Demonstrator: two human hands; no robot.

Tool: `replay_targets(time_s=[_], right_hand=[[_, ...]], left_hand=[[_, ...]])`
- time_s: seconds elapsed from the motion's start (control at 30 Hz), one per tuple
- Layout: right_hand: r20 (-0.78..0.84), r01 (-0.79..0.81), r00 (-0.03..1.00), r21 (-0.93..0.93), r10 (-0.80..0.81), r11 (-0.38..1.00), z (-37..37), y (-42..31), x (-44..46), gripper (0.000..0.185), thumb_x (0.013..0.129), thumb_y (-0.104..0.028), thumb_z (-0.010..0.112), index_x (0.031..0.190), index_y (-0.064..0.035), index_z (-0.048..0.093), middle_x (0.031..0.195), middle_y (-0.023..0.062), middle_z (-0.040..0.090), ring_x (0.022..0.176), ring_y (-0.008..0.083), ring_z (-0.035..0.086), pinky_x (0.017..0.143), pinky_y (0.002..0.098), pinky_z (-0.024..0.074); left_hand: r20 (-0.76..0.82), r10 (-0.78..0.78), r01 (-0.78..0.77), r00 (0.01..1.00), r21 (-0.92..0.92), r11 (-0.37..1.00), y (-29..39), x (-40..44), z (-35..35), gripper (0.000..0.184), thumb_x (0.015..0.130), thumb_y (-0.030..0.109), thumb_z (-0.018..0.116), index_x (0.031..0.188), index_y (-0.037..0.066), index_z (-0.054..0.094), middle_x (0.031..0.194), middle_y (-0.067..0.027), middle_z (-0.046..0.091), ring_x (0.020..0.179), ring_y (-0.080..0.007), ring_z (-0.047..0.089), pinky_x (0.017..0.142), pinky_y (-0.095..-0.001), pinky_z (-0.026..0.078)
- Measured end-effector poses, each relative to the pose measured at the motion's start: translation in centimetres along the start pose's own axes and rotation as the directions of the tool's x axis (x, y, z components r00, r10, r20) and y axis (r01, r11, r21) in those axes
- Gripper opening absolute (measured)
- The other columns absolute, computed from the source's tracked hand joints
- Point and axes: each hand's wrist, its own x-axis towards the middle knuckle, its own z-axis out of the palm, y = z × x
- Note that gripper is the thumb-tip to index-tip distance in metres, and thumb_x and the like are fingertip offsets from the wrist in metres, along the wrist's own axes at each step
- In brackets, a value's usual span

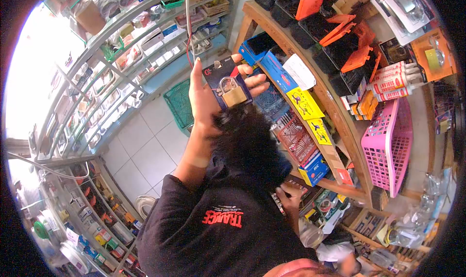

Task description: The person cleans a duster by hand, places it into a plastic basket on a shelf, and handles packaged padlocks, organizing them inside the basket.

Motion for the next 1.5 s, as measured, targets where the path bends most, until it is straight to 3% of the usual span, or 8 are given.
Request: replay_targets(time_s=[0.13, 0.23, 0.33, 0.5, 0.9, 1.3, 1.4, 1.5], right_hand=[[0.019, -0.231, 0.973, 0.055, 0.230, 0.971, -0.2, 0.9, -0.3, 0.018, 0.079, -0.003, 0.066, 0.066, -0.0004, 0.055, 0.059, 0.0030, 0.047, 0.058, 0.0117, 0.046, 0.057, 0.0277, 0.0389], [-0.018, 0.131, 0.991, -0.072, -0.133, 0.989, 0.6, -1.2, 0.7, 0.016, 0.079, -0.003, 0.068, 0.067, 0.0006, 0.057, 0.061, 0.0053, 0.053, 0.061, 0.0133, 0.053, 0.060, 0.0278, 0.0427], [-0.013, -0.336, 0.941, 0.083, 0.338, 0.938, 0.1, -0.5, -0.1, 0.009, 0.077, -0.003, 0.070, 0.075, 0.0028, 0.063, 0.068, 0.0089, 0.062, 0.065, 0.0181, 0.060, 0.064, 0.0295, 0.0459], [-0.039, 0.058, 0.997, -0.082, -0.061, 0.995, 0.4, 0.4, 0.7, 0.024, 0.078, -0.004, 0.067, 0.063, 0.0004, 0.049, 0.058, 0.0034, 0.048, 0.054, 0.0137, 0.049, 0.053, 0.0290, 0.0365], [0.035, -0.176, 0.984, 0.082, 0.174, 0.981, 0.7, 0.0, 1.6, 0.035, 0.086, -0.006, 0.060, 0.058, -0.0049, 0.040, 0.053, -0.0008, 0.040, 0.046, 0.0081, 0.040, 0.044, 0.0261, 0.0303], [0.017, -0.255, 0.967, 0.051, 0.255, 0.966, 0.5, -2.8, 2.3, 0.020, 0.087, -0.015, 0.065, 0.074, -0.0004, 0.059, 0.061, 0.0011, 0.056, 0.055, 0.0092, 0.049, 0.054, 0.0256, 0.0394], [0.004, -0.206, 0.978, 0.179, 0.209, 0.962, 1.0, -2.9, 2.7, 0.039, 0.088, -0.007, 0.059, 0.057, -0.0075, 0.036, 0.057, -0.0017, 0.044, 0.043, 0.0081, 0.038, 0.042, 0.0251, 0.0277], [0.042, -0.199, 0.980, 0.074, 0.196, 0.977, 1.1, 0.6, 1.0, 0.018, 0.085, -0.010, 0.066, 0.071, -0.0012, 0.059, 0.060, -0.0002, 0.052, 0.055, 0.0083, 0.047, 0.052, 0.0251, 0.0363]], left_hand=[[-0.018, 0.008, -0.007, 1.000, 0.030, 1.000, -0.2, -0.3, -0.2, 0.061, 0.093, 0.055, 0.034, 0.123, 0.003, 0.049, 0.103, -0.0172, 0.062, 0.100, -0.0425, 0.060, 0.097, -0.0569, 0.039], [0.044, -0.042, 0.043, 0.998, -0.041, 0.998, 0.0, 0.0, -0.5, 0.062, 0.093, 0.055, 0.034, 0.121, 0.003, 0.050, 0.105, -0.0181, 0.062, 0.101, -0.0429, 0.059, 0.098, -0.0567, 0.039], [0.058, -0.029, 0.032, 0.998, -0.047, 0.998, -0.3, -0.2, -0.4, 0.062, 0.093, 0.056, 0.034, 0.121, 0.003, 0.050, 0.106, -0.0186, 0.061, 0.101, -0.0434, 0.059, 0.099, -0.0567, 0.038], [0.104, -0.055, 0.057, 0.993, -0.013, 0.998, 0.0, 0.2, -0.6, 0.065, 0.093, 0.058, 0.031, 0.121, 0.002, 0.050, 0.105, -0.0196, 0.062, 0.105, -0.0433, 0.057, 0.100, -0.0571, 0.037], [0.057, -0.118, 0.109, 0.991, 0.140, 0.984, -1.0, 0.2, 0.7, 0.075, 0.092, 0.062, 0.025, 0.117, -0.003, 0.053, 0.123, -0.0282, 0.054, 0.118, -0.0432, 0.049, 0.103, -0.0541, 0.036], [-0.145, -0.202, 0.218, 0.968, 0.103, 0.970, -2.2, -0.4, 1.0, 0.075, 0.091, 0.063, 0.027, 0.118, -0.001, 0.054, 0.121, -0.0285, 0.055, 0.117, -0.0417, 0.051, 0.104, -0.0509, 0.037], [-0.388, -0.113, 0.172, 0.915, 0.121, 0.978, -3.0, -0.2, 1.6, 0.073, 0.091, 0.062, 0.029, 0.118, -0.001, 0.053, 0.120, -0.0295, 0.056, 0.116, -0.0420, 0.052, 0.103, -0.0515, 0.038], [-0.003, -0.167, 0.167, 0.986, 0.098, 0.981, -1.9, -0.2, 1.6, 0.071, 0.090, 0.061, 0.032, 0.116, -0.002, 0.055, 0.120, -0.0296, 0.056, 0.116, -0.0422, 0.052, 0.102, -0.0518, 0.038]])
